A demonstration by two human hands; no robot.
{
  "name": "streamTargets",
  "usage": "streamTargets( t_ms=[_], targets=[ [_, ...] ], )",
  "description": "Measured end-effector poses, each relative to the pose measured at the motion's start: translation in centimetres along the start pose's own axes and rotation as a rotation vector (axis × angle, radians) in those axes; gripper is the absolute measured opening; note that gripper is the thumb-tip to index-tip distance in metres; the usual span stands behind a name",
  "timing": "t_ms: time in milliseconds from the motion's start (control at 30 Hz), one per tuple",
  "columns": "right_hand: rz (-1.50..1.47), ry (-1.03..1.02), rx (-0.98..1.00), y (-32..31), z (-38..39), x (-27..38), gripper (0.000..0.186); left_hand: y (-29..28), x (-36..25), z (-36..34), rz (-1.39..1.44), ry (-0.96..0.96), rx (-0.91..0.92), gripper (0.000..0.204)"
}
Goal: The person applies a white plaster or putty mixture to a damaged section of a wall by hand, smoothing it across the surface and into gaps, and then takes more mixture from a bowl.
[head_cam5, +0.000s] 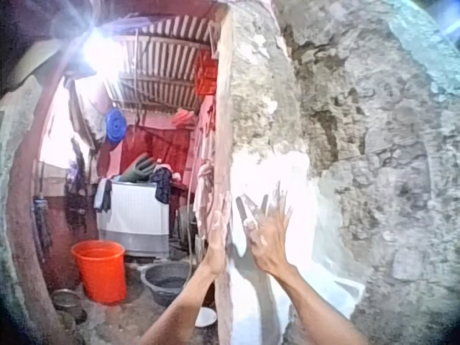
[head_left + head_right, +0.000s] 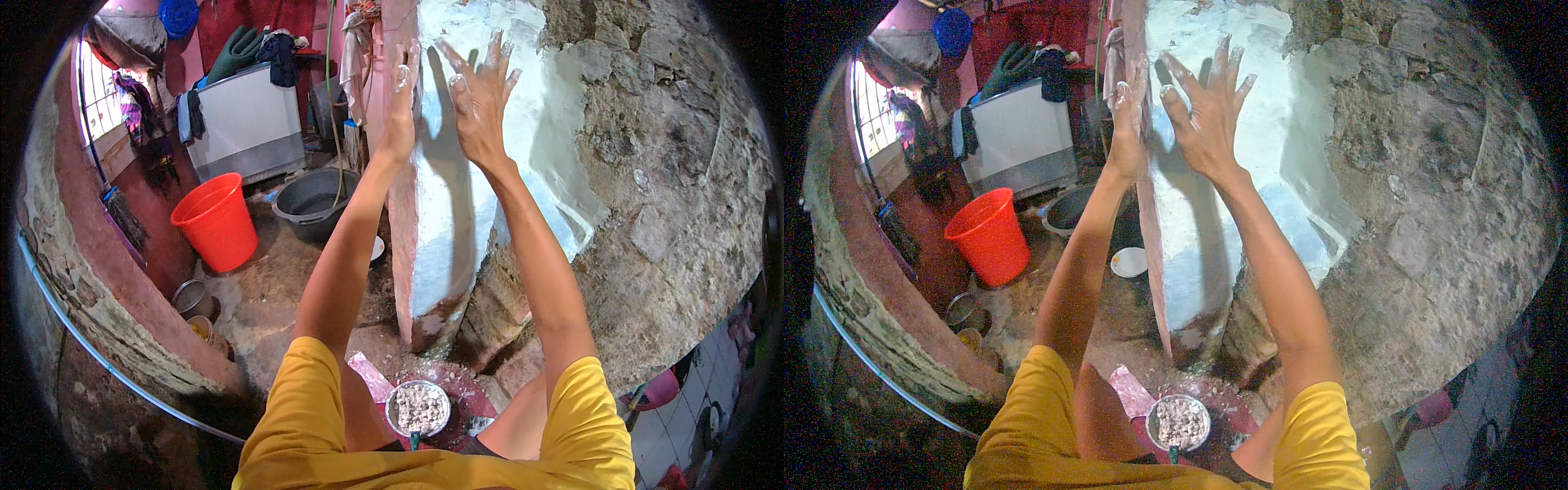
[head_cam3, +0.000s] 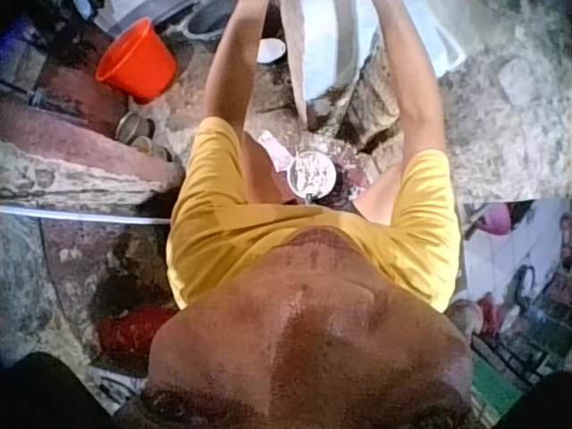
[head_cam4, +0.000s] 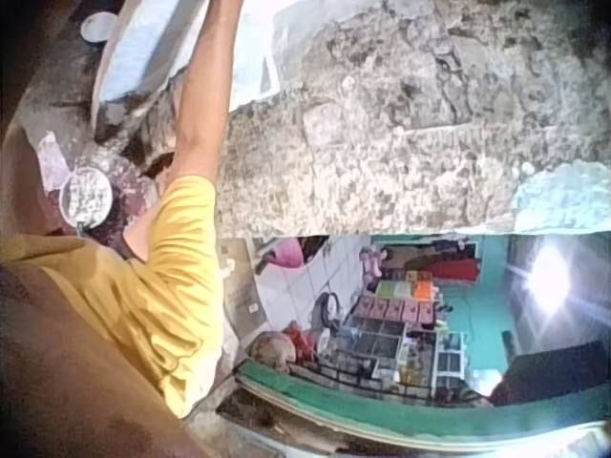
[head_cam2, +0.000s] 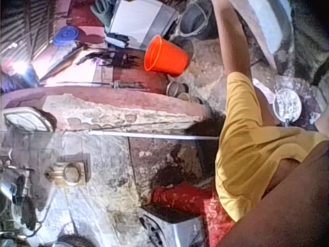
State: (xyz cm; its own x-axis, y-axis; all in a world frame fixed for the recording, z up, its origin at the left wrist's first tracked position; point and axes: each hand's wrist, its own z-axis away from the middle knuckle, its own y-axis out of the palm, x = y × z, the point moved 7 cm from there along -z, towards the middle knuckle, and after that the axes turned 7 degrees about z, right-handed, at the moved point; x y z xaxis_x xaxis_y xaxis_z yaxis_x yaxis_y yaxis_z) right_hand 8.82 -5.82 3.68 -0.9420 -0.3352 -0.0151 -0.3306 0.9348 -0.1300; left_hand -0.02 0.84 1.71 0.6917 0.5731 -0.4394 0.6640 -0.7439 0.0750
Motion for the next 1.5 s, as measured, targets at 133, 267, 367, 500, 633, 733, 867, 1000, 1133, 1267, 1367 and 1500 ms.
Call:
streamTargets(
  t_ms=[133,267,367,500,633,733,867,1000,1133,1267,1367,1500],
  targets=[
    [0.021,-0.014,0.017,0.7,-0.5,0.1,0.062,0.2,-0.1,-0.1,0.001,-0.003,-0.003,0.066],
    [-0.052,0.02,0.016,1.2,0.1,0.1,0.06,0.3,0.0,0.1,-0.001,-0.016,-0.003,0.066],
    [-0.052,0.014,0.039,0.8,0.5,0.2,0.06,0.0,0.0,0.0,-0.007,-0.023,-0.009,0.066],
    [-0.047,0.015,-0.006,-1.0,0.4,0.2,0.06,0.0,0.1,0.2,-0.006,-0.042,-0.015,0.066],
    [0.072,-0.003,-0.001,-0.3,0.4,-0.2,0.065,0.2,0.1,0.1,-0.005,-0.06,-0.014,0.066],
    [0.307,-0.077,0.014,0.1,0.3,0.3,0.069,0.3,0.1,-0.2,-0.006,-0.069,-0.017,0.066],
    [0.466,-0.152,-0.004,0.2,0.0,1.5,0.074,0.3,-0.1,0.1,0.032,-0.073,-0.041,0.066],
    [0.497,-0.193,0.043,0.3,-1.5,1.3,0.072,0.8,-0.3,0.1,0.1,-0.059,-0.057,0.065],
    [0.33,-0.096,-0.145,-1.7,-2.0,0.3,0.074,-0.6,0.3,-0.5,0.028,0.06,0.001,0.065],
    [0.458,-0.185,0.023,-0.1,0.7,1.2,0.075,-0.6,0.2,-0.3,0.014,0.061,0.014,0.066],
    [0.43,-0.162,0.031,0.1,0.8,1.2,0.074,0.1,0.2,-0.3,0.009,0.044,0.03,0.066],
    [0.458,-0.163,0.006,0.0,0.0,0.9,0.072,0.4,0.2,-0.3,0.007,0.033,0.048,0.066]
  ],
)
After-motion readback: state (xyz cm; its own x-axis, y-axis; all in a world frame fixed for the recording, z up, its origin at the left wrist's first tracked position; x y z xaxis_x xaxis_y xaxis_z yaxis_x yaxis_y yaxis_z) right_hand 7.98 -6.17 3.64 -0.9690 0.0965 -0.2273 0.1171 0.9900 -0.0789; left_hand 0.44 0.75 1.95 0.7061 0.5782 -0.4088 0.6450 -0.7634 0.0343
